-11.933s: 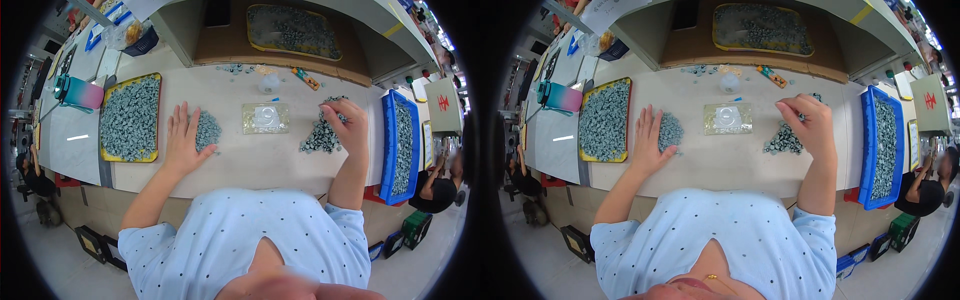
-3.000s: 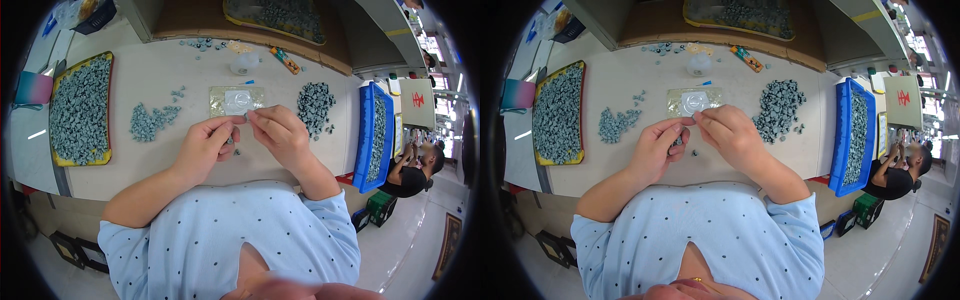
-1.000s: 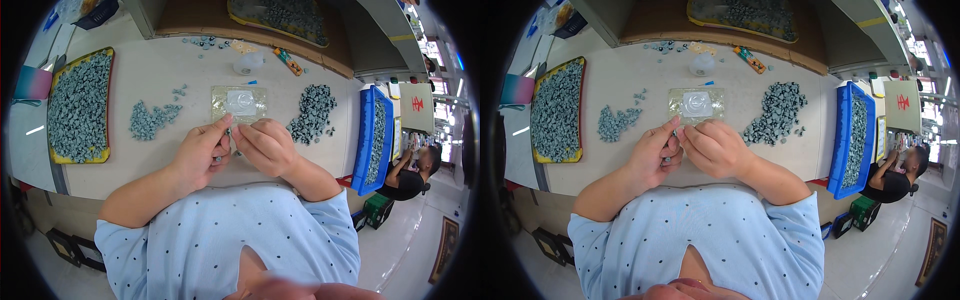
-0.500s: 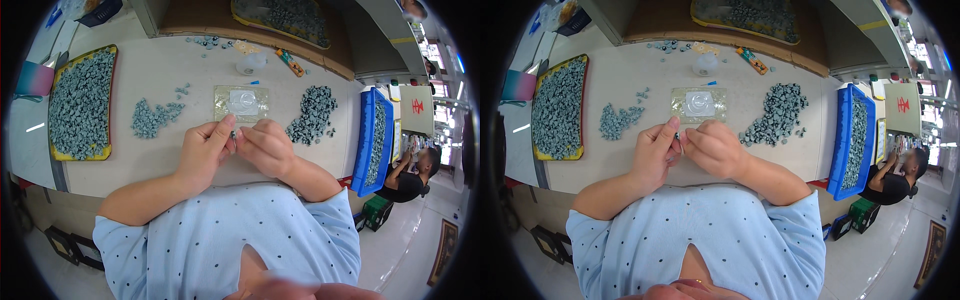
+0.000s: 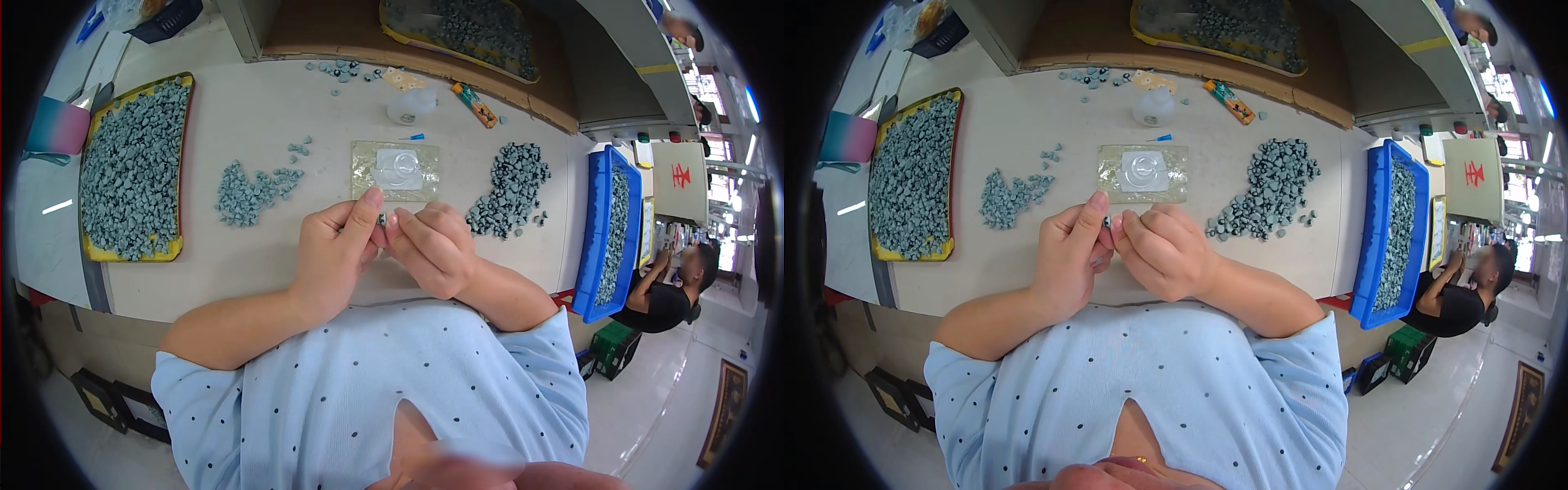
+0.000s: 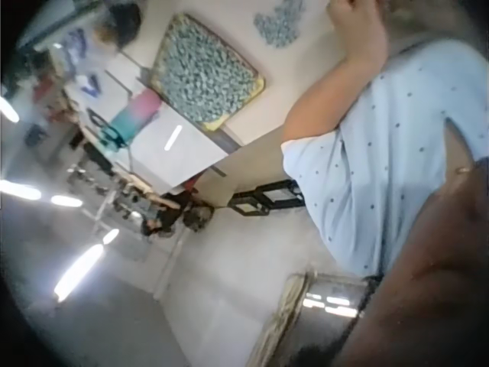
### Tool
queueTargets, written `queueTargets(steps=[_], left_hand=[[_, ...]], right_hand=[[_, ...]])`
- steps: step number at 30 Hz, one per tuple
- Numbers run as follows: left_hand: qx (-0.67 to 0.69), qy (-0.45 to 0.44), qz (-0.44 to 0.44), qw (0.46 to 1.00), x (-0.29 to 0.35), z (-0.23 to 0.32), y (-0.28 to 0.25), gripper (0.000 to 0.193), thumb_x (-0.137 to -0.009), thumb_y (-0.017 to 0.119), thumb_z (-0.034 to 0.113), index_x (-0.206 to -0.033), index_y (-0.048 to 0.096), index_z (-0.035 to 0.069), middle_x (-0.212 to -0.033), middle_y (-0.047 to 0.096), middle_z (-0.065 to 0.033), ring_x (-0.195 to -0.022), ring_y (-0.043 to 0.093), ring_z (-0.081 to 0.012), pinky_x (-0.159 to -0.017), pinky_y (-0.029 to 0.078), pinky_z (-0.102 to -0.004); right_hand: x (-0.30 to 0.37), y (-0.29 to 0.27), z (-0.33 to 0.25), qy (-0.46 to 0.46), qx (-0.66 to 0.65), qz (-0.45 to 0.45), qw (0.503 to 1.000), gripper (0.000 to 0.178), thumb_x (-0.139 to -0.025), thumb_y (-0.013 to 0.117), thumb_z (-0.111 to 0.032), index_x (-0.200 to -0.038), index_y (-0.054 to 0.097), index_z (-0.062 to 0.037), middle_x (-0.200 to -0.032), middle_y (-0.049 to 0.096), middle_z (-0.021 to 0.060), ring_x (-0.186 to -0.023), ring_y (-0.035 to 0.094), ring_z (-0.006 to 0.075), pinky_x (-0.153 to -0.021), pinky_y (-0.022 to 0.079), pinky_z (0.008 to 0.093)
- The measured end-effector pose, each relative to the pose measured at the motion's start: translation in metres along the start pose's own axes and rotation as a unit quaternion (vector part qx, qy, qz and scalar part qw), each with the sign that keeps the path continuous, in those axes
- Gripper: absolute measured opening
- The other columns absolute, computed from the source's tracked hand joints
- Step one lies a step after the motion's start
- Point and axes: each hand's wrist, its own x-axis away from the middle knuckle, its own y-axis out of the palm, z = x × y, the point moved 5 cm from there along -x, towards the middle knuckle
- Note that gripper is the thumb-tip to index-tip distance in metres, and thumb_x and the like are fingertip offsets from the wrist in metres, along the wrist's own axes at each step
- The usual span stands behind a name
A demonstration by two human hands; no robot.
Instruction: The person assembles small components by joining pieces together by hand, gathers the parts on the table, and retrieves additional pieces from an upper shelf to continue assembling them.
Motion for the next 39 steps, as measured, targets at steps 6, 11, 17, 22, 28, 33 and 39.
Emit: queueTargets(steps=[6, 11, 17, 22, 28, 33, 39], left_hand=[[-0.073, 0.064, 0.033, 0.995, 0.004, 0.012, -0.005, 0.048, -0.094, 0.055, 0.038, -0.066, 0.059, 0.000, -0.055, 0.047, 0.0022, -0.051, 0.038, -0.0037, -0.045, 0.030, -0.0213], [-0.098, 0.093, 0.053, 0.989, 0.005, 0.014, -0.007, 0.047, -0.094, 0.056, 0.037, -0.067, 0.060, -0.001, -0.056, 0.051, 0.0007, -0.052, 0.042, -0.0048, -0.047, 0.033, -0.0216], [-0.194, 0.156, 0.046, 0.968, 0.002, 0.018, -0.003, 0.046, -0.094, 0.055, 0.035, -0.067, 0.059, -0.003, -0.055, 0.051, -0.0019, -0.052, 0.042, -0.0061, -0.048, 0.036, -0.0236], [-0.218, 0.053, -0.006, 0.975, -0.009, 0.001, -0.002, 0.049, -0.094, 0.053, 0.038, -0.063, 0.057, 0.000, -0.052, 0.047, -0.0009, -0.050, 0.039, -0.0074, -0.048, 0.034, -0.0252], [-0.249, -0.036, -0.074, 0.965, -0.018, -0.014, 0.000, 0.048, -0.096, 0.048, 0.044, -0.067, 0.052, 0.005, -0.051, 0.039, 0.0038, -0.043, 0.031, -0.0053, -0.039, 0.025, -0.0227], [0.065, -0.202, -0.126, 0.969, -0.019, -0.013, 0.007, 0.036, -0.096, 0.050, 0.035, -0.076, 0.052, 0.005, -0.057, 0.041, 0.0025, -0.044, 0.029, -0.0062, -0.039, 0.021, -0.0236], [0.301, -0.232, -0.184, 0.906, -0.027, -0.010, 0.006, 0.023, -0.095, 0.049, 0.026, -0.087, 0.052, 0.005, -0.071, 0.049, -0.0005, -0.043, 0.028, -0.0057, -0.036, 0.017, -0.0207]], right_hand=[[-0.006, 0.000, 0.010, 0.088, -0.122, 0.008, 0.989, 0.026, -0.064, 0.073, 0.008, -0.088, 0.065, 0.0093, -0.090, 0.061, 0.0151, -0.066, 0.057, 0.0235, -0.055, 0.048, 0.0311], [-0.006, 0.005, 0.008, 0.123, -0.146, 0.018, 0.981, 0.029, -0.062, 0.071, 0.012, -0.091, 0.065, 0.0079, -0.090, 0.061, 0.0142, -0.067, 0.059, 0.0246, -0.055, 0.049, 0.0314], [-0.004, 0.001, 0.007, 0.131, -0.092, -0.007, 0.987, 0.027, -0.061, 0.070, 0.011, -0.087, 0.065, 0.0062, -0.085, 0.061, 0.0136, -0.064, 0.059, 0.0232, -0.054, 0.048, 0.0295], [-0.002, -0.015, 0.034, 0.181, -0.187, -0.027, 0.965, 0.019, -0.067, 0.067, 0.009, -0.085, 0.066, 0.0043, -0.081, 0.064, 0.0126, -0.064, 0.059, 0.0202, -0.056, 0.049, 0.0288], [0.029, -0.056, 0.102, 0.470, 0.049, -0.077, 0.878, 0.011, -0.083, 0.060, 0.000, -0.091, 0.067, -0.0003, -0.087, 0.066, 0.0122, -0.068, 0.061, 0.0212, -0.065, 0.050, 0.0273], [0.062, -0.064, 0.124, 0.470, 0.154, -0.170, 0.852, 0.015, -0.079, 0.062, -0.001, -0.094, 0.066, 0.0007, -0.092, 0.065, 0.0152, -0.078, 0.062, 0.0291, -0.072, 0.050, 0.0337], [0.075, -0.053, 0.130, 0.496, 0.180, -0.232, 0.817, 0.015, -0.080, 0.061, -0.001, -0.094, 0.065, 0.0009, -0.094, 0.064, 0.0152, -0.081, 0.062, 0.0294, -0.074, 0.050, 0.0348]])
